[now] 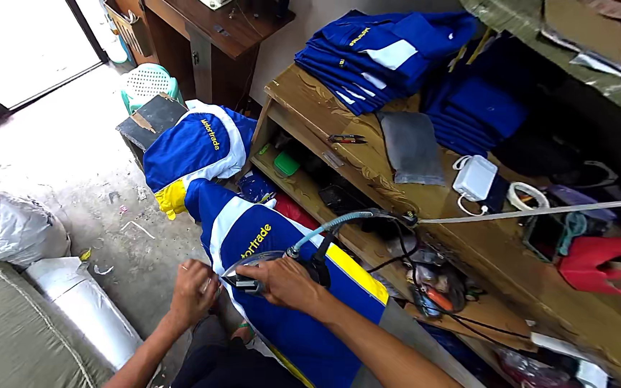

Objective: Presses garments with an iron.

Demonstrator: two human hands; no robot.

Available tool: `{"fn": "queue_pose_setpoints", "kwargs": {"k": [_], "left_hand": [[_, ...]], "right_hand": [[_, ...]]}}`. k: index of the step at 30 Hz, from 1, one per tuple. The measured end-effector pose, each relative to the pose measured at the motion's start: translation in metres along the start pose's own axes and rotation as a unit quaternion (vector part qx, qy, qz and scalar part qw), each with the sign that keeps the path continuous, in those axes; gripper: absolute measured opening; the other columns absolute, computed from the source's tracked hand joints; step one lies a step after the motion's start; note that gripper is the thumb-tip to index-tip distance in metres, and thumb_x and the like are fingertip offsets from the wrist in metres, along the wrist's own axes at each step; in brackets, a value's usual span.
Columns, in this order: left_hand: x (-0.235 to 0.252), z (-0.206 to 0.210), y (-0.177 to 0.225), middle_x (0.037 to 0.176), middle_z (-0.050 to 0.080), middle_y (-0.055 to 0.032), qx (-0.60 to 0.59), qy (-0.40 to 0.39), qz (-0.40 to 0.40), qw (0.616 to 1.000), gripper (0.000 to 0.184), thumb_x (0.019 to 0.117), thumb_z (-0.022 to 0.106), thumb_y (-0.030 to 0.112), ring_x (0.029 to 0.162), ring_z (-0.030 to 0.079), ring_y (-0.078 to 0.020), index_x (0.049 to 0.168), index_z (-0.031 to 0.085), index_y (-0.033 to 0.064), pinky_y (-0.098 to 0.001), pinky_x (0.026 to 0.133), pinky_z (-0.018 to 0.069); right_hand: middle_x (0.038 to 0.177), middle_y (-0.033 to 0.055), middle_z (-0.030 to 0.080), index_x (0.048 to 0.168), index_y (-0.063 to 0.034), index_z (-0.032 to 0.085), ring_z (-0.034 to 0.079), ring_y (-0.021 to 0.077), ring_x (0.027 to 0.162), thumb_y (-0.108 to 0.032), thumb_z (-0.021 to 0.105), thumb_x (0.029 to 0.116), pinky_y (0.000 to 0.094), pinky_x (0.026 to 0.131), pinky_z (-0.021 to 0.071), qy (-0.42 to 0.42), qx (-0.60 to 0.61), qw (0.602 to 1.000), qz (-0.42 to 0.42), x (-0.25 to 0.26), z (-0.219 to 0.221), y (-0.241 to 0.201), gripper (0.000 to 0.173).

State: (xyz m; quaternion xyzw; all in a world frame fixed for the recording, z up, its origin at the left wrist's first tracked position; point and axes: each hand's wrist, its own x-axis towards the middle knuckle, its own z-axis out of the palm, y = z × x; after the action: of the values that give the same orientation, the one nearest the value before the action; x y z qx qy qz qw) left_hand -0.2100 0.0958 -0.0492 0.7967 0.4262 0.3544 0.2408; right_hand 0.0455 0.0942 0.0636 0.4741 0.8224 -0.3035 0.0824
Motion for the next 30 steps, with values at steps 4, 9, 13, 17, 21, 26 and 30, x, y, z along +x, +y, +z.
{"fn": "queue_pose_setpoints", "kwargs": {"k": [4, 9, 13, 17, 21, 26, 30], "left_hand": [[0.064, 0.001, -0.022, 0.129, 0.069, -0.0139, 0.065, -0.025, -0.03, 0.997, 0.03, 0.103, 0.053, 0.026, 0.128, 0.059, -0.0358, 0.113, 0.075, 0.007, -0.0561, 0.107, 0.0465], [0.124, 0.052, -0.028, 0.155, 0.053, -0.006, 0.136, -0.096, 0.022, 0.986, 0.041, 0.1075, 0.043, 0.035, 0.15, 0.037, -0.037, 0.135, 0.068, 0.0186, -0.0627, 0.12, 0.0279], [0.144, 0.076, -0.04, 0.166, 0.037, 0.0005, 0.194, -0.18, 0.061, 0.962, 0.05, 0.1096, 0.032, 0.046, 0.158, 0.019, -0.0328, 0.151, 0.053, 0.0292, -0.0694, 0.122, 0.0115], [0.15, 0.077, -0.056, 0.167, 0.035, -0.0014, 0.218, -0.214, 0.065, 0.95, 0.055, 0.1091, 0.026, 0.053, 0.158, 0.019, -0.034, 0.156, 0.045, 0.0325, -0.069, 0.122, 0.0097], [0.153, 0.077, -0.062, 0.168, 0.032, 0.0005, 0.225, -0.223, 0.082, 0.945, 0.056, 0.1089, 0.024, 0.055, 0.159, 0.016, -0.0314, 0.156, 0.045, 0.0334, -0.0663, 0.124, 0.0088], [0.153, 0.075, -0.057, 0.167, 0.035, -0.0018, 0.228, -0.22, 0.067, 0.946, 0.056, 0.1082, 0.027, 0.055, 0.158, 0.018, -0.034, 0.156, 0.046, 0.0319, -0.0679, 0.123, 0.0097], [0.146, 0.087, -0.023, 0.165, 0.038, -0.009, 0.205, -0.192, 0.072, 0.957, 0.052, 0.1083, 0.033, 0.046, 0.156, 0.023, -0.0382, 0.153, 0.051, 0.0258, -0.0714, 0.121, 0.0134]], "right_hand": [[0.097, 0.0166, 0.073, 0.148, -0.0343, 0.052, 0.071, 0.04, 0.085, -0.018, 0.066, 0.0896, 0.0602, 0.07, 0.0546, 0.062, 0.038, 0.985, 0.158, -0.021, 0.004, 0.013, 0.062], [0.107, 0.0178, 0.074, 0.149, -0.0314, 0.053, 0.071, 0.0406, 0.098, -0.026, 0.062, 0.094, 0.0624, 0.081, 0.0539, 0.165, 0.108, 0.914, 0.355, -0.019, -0.023, 0.059, 0.056], [0.108, 0.0176, 0.073, 0.148, -0.0326, 0.053, 0.071, 0.0403, 0.099, -0.025, 0.063, 0.0925, 0.0632, 0.082, 0.0536, 0.15, 0.103, 0.926, 0.331, -0.025, -0.015, 0.07, 0.057], [0.099, 0.0159, 0.073, 0.147, -0.0374, 0.052, 0.071, 0.0407, 0.088, -0.021, 0.066, 0.0897, 0.063, 0.071, 0.0533, 0.082, 0.086, 0.966, 0.23, -0.045, 0.009, 0.039, 0.061], [0.094, 0.0148, 0.072, 0.147, -0.0327, 0.052, 0.07, 0.0369, 0.084, -0.046, 0.065, 0.0958, 0.0577, 0.072, 0.0541, 0.071, 0.079, 0.982, 0.156, -0.056, 0.026, 0.017, 0.055], [0.093, 0.0124, 0.073, 0.146, -0.0306, 0.055, 0.071, 0.0341, 0.084, -0.065, 0.05, 0.0985, 0.0551, 0.072, 0.0546, 0.112, 0.11, 0.966, 0.204, -0.067, 0.024, 0.02, 0.059], [0.097, 0.0108, 0.074, 0.145, -0.0297, 0.055, 0.073, 0.0316, 0.087, -0.064, 0.051, 0.0981, 0.0552, 0.074, 0.0566, 0.18, 0.162, 0.921, 0.305, -0.102, 0.02, 0.027, 0.059]]}}
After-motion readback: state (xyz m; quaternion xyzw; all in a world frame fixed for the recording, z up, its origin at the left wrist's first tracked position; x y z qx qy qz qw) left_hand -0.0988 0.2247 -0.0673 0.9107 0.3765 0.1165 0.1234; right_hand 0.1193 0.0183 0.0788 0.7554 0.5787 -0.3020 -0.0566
